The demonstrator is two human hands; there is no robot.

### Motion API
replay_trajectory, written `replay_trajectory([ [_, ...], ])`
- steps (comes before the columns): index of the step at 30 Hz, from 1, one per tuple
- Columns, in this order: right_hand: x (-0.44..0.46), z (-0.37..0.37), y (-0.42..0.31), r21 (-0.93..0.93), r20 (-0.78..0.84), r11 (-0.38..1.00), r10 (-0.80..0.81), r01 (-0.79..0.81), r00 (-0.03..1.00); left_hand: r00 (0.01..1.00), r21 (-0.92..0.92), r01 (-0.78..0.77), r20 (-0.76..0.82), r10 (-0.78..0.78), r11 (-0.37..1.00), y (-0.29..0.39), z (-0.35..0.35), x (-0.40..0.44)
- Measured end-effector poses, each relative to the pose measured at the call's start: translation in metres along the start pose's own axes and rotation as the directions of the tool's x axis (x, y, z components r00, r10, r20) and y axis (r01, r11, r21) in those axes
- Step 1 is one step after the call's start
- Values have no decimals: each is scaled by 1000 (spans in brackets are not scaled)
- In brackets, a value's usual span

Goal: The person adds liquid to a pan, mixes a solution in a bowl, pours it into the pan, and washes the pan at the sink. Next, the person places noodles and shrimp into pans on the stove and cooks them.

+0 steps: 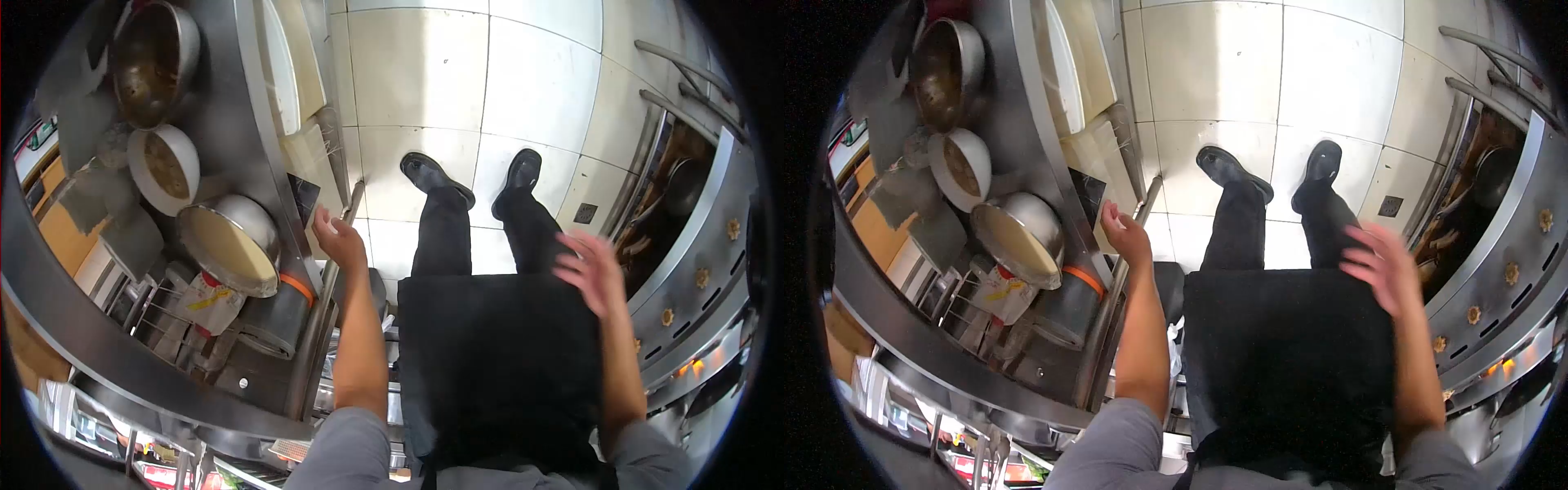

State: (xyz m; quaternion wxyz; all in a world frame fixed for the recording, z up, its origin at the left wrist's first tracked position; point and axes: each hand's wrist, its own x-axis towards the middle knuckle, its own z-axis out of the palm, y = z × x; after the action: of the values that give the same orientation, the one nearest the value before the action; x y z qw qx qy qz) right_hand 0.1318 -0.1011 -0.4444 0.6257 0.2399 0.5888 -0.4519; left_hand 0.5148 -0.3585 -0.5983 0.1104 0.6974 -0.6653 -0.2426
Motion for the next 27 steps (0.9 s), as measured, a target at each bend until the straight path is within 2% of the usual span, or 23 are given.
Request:
replay_trajectory([
  [1,49,63,3,-141,187,988,83,-57,979,993,108,-101,-46,106,989,10,-6,-5],
  [2,94,120,20,-175,457,979,-15,107,889,991,158,-120,-46,129,980,17,-9,-12],
  [3,144,175,54,-333,550,904,-45,269,834,991,153,-114,-49,122,982,7,-11,-16],
  [4,190,224,95,-291,641,891,-88,348,762,994,224,-46,-89,67,974,-6,-12,-19],
  [5,224,279,123,-221,667,941,-47,257,744,991,295,26,-136,15,955,-17,-16,-21],
  [6,242,354,137,-246,546,968,96,50,832,986,96,155,-78,-148,983,-26,-26,-23],
  [7,253,383,166,-70,473,995,-31,73,880,985,98,159,-78,-152,982,-26,-31,-21],
  [9,275,384,188,-122,515,984,-48,129,856,994,3,89,65,-89,996,-26,-43,-26],
  [10,279,381,190,-143,528,979,-48,145,848,989,23,47,138,-50,999,-32,-49,-27],
  [12,261,365,153,-75,392,995,91,-67,915,980,-1,92,179,-91,996,-32,-52,-25],
  [13,263,348,152,-77,317,992,119,-100,941,967,-22,131,221,-123,991,-32,-53,-25],
  [14,245,333,142,55,238,995,66,-82,969,967,44,94,234,-102,995,-36,-52,-25],
  [15,227,318,131,180,157,983,13,-42,988,967,36,99,231,-105,994,-34,-53,-25],
  [17,266,250,154,143,292,989,-14,-29,956,965,44,114,233,-121,992,-27,-51,-24],
  [18,248,234,136,162,292,987,-26,-22,956,965,32,116,232,-121,993,-26,-49,-25],
  [20,232,220,116,174,293,985,-42,-11,955,993,161,55,91,-70,985,-24,-41,-30],
  [21,230,217,112,135,286,989,12,-53,958,994,156,57,88,-71,986,-24,-36,-33],
  [23,228,216,104,102,281,990,62,-94,958,989,243,-110,-71,131,964,-9,-29,-33],
  [24,227,214,96,-11,249,998,58,-57,967,993,210,-98,-49,111,973,7,-21,-37],
  [25,227,212,91,-126,216,992,51,-24,975,999,116,6,36,-10,993,14,-7,-37],
  [26,229,208,93,-125,218,992,54,-27,975,986,-9,154,71,-153,988,22,9,-32],
  [27,232,203,94,-237,129,970,-26,57,991,950,-128,301,123,-286,945,27,26,-20],
])
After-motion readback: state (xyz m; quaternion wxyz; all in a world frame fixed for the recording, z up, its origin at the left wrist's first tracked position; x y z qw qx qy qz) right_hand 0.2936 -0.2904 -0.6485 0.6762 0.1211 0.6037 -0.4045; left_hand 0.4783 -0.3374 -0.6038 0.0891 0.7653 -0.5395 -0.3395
